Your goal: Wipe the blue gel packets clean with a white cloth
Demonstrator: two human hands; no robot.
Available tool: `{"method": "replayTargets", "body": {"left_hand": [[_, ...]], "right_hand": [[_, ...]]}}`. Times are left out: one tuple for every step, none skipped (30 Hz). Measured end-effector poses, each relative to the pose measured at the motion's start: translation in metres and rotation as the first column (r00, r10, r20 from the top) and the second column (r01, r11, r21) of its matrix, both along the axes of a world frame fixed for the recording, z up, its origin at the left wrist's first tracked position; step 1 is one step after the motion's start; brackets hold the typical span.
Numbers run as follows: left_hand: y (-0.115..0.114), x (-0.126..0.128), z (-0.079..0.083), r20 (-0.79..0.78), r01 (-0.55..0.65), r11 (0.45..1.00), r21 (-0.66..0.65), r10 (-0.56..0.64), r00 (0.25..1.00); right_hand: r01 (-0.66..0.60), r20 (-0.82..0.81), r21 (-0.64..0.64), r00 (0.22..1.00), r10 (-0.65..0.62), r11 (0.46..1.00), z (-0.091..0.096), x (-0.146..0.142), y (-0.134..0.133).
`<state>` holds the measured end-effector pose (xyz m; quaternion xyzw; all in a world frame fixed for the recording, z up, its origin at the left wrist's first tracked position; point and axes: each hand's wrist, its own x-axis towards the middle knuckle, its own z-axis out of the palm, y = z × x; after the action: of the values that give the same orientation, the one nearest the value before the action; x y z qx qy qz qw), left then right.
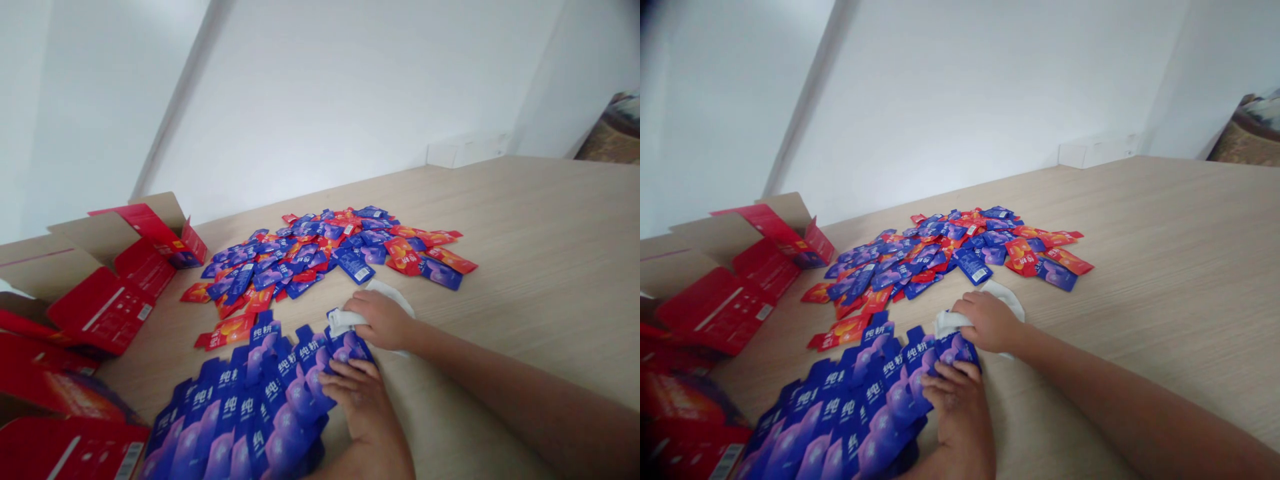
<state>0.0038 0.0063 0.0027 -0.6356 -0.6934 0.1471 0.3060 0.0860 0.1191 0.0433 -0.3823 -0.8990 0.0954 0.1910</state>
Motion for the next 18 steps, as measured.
{"method": "replayTargets", "body": {"left_hand": [[0.0, 0.0, 0.0, -0.001, 0.002, 1.0, -0.003, -0.002, 1.0], [0.001, 0.0, 0.0, -0.004, 0.003, 1.0, -0.007, -0.003, 1.0], [0.001, 0.0, 0.0, -0.008, 0.002, 1.0, -0.013, -0.002, 1.0], [0.001, -0.001, 0.0, -0.015, -0.001, 1.0, -0.019, 0.001, 1.0], [0.001, -0.001, 0.0, -0.027, -0.008, 1.0, -0.023, 0.007, 1.0], [0.001, -0.001, 0.0, -0.045, -0.014, 1.0, -0.023, 0.013, 0.999], [0.001, -0.001, 0.0, -0.066, -0.019, 1.0, -0.021, 0.018, 0.998], [0.001, -0.002, -0.001, -0.086, -0.019, 1.0, -0.015, 0.018, 0.996], [0.001, -0.002, -0.002, -0.102, -0.019, 1.0, -0.008, 0.018, 0.995], [0.0, -0.002, -0.004, -0.11, -0.018, 1.0, 0.0, 0.018, 0.994], [0.0, -0.002, -0.005, -0.114, -0.019, 1.0, 0.007, 0.02, 0.993], [0.0, -0.002, -0.007, -0.116, -0.021, 1.0, 0.011, 0.022, 0.993], [0.0, -0.002, -0.008, -0.116, -0.026, 1.0, 0.012, 0.027, 0.993], [0.001, -0.002, -0.009, -0.117, -0.033, 0.999, 0.01, 0.034, 0.993], [0.001, -0.002, -0.009, -0.119, -0.04, 0.999, 0.006, 0.04, 0.992], [0.001, -0.002, -0.01, -0.123, -0.042, 0.999, 0.003, 0.042, 0.992], [0.001, -0.002, -0.01, -0.124, -0.042, 0.999, 0.001, 0.042, 0.991], [0.001, -0.002, -0.01, -0.124, -0.044, 0.999, -0.001, 0.043, 0.991]], "right_hand": [[-0.035, -0.009, 0.009, 0.999, 0.035, 0.999, 0.001, -0.002, -0.004], [-0.083, -0.006, 0.008, 0.996, 0.083, 0.996, 0.002, -0.004, -0.007], [-0.134, 0.012, -0.004, 0.991, 0.134, 0.991, 0.002, -0.006, -0.01], [-0.172, 0.037, -0.021, 0.984, 0.173, 0.985, 0.001, -0.008, -0.012], [-0.189, 0.064, -0.038, 0.979, 0.191, 0.981, 0.0, -0.01, -0.012], [-0.181, 0.088, -0.05, 0.979, 0.185, 0.982, -0.001, -0.011, -0.011], [-0.15, 0.107, -0.054, 0.982, 0.155, 0.987, -0.002, -0.011, -0.009], [-0.104, 0.122, -0.052, 0.986, 0.11, 0.993, -0.004, -0.01, -0.006], [-0.056, 0.133, -0.046, 0.989, 0.061, 0.997, -0.005, -0.009, -0.002], [-0.011, 0.141, -0.042, 0.99, 0.016, 0.999, -0.005, -0.007, 0.001], [0.026, 0.144, -0.039, 0.989, -0.02, 0.999, -0.005, -0.005, 0.004], [0.055, 0.144, -0.037, 0.988, -0.049, 0.998, -0.005, -0.003, 0.006], [0.072, 0.14, -0.034, 0.988, -0.066, 0.997, -0.004, -0.001, 0.006], [0.075, 0.13, -0.03, 0.989, -0.071, 0.997, -0.003, 0.0, 0.005], [0.066, 0.118, -0.029, 0.991, -0.062, 0.997, -0.002, 0.0, 0.003], [0.043, 0.107, -0.03, 0.994, -0.04, 0.999, -0.002, -0.002, -0.001], [0.007, 0.098, -0.035, 0.995, -0.004, 0.999, -0.001, -0.003, -0.005], [-0.034, 0.092, -0.041, 0.995, 0.037, 0.999, -0.001, -0.006, -0.009]]}}
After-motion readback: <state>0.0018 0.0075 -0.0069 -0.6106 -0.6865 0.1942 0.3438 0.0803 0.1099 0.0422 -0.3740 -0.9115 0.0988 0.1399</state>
